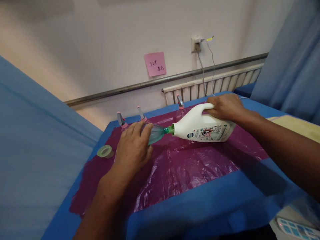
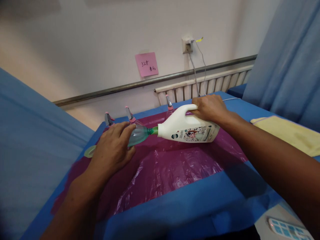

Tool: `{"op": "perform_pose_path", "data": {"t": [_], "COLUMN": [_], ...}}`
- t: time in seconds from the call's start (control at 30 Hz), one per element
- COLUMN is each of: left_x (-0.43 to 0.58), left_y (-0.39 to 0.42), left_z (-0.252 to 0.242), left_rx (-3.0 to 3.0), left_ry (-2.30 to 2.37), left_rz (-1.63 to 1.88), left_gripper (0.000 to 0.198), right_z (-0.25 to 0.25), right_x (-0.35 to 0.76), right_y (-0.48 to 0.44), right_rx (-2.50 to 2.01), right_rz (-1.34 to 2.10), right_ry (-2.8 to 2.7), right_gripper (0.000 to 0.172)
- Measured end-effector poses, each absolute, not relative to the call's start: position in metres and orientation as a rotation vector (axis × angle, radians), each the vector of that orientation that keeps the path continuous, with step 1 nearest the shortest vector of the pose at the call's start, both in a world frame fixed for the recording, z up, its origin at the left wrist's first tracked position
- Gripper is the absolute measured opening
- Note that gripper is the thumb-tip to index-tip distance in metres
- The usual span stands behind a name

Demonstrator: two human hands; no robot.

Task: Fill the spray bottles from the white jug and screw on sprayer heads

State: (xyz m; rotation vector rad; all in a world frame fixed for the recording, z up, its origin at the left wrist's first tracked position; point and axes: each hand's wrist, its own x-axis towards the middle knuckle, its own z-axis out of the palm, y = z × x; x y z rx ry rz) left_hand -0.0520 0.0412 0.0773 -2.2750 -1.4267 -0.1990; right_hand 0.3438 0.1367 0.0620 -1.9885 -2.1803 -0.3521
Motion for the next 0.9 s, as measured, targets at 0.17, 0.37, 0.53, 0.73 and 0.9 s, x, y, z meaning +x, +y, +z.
{"op": "perform_pose_path", "data": {"t": [0.17,0.37,0.53,0.73,0.9], "left_x": [-0.0509,-0.0512,-0.0519,-0.0496,-0.0485], "left_y": [0.0414,0.0413,0.0418,0.0413,0.0420], "left_z": [0.0797,0.0803,0.0799,0.0828,0.0843], "left_rx": [-2.300,-2.292,-2.309,-2.296,-2.290], "left_ry": [-1.421,-1.407,-1.397,-1.414,-1.398], "left_rz": [-0.211,-0.217,-0.232,-0.177,-0.164], "left_gripper": [0.073,0.073,0.073,0.071,0.070], "right_z": [0.0617,0.0620,0.0620,0.0610,0.0616], "right_x": [0.3443,0.3451,0.3459,0.3471,0.3469], "right_y": [0.1362,0.1353,0.1364,0.1381,0.1361], "right_rx": [-1.990,-1.962,-1.962,-1.968,-1.977], "right_rz": [-0.338,-0.352,-0.352,-0.344,-0.338], "right_ry": [-2.167,-2.164,-2.173,-2.173,-2.177], "right_gripper": [0.053,0.053,0.051,0.051,0.054]}}
